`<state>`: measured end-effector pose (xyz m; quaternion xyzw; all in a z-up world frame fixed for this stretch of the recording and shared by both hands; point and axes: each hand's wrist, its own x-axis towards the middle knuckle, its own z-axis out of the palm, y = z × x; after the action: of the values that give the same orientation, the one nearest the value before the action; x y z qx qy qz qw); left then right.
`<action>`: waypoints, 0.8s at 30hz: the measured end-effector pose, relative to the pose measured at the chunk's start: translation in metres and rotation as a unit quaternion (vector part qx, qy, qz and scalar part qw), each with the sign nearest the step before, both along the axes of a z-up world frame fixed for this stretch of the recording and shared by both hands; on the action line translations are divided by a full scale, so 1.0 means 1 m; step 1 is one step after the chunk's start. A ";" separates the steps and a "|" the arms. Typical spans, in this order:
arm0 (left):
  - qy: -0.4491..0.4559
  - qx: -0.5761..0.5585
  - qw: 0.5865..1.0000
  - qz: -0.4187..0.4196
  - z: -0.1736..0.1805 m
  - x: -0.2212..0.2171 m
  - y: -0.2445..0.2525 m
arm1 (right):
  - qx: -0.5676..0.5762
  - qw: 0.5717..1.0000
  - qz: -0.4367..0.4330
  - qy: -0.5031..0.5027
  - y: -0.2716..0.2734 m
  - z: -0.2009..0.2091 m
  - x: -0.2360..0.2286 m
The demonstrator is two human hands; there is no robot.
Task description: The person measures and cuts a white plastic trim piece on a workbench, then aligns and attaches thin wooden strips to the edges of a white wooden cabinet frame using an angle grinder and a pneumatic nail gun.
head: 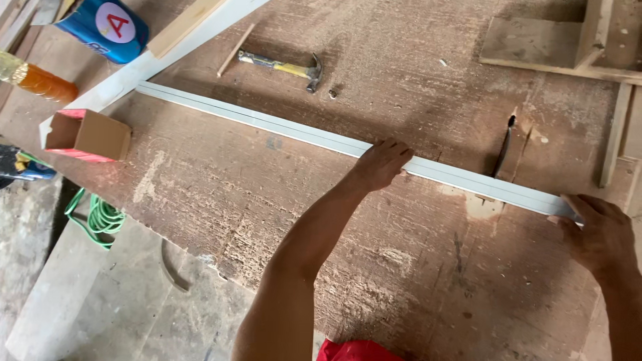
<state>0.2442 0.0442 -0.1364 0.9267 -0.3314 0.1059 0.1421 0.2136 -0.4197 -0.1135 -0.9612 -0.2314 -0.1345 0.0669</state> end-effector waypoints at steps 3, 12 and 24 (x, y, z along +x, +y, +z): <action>-0.006 0.021 1.000 0.007 0.001 -0.001 0.001 | 0.008 1.000 -0.005 -0.001 -0.003 -0.005 0.003; 0.010 -0.015 0.999 0.030 -0.008 -0.012 0.005 | 0.029 0.998 -0.033 0.045 -0.003 0.007 -0.002; -0.127 -0.314 0.739 0.582 0.010 0.023 0.347 | 0.229 0.896 -0.199 0.325 0.024 -0.008 0.009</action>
<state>0.2673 0.3912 -0.1265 0.8200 0.3097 0.3824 0.2923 0.2227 -0.3959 -0.1213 -0.9355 0.0361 0.1253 0.3284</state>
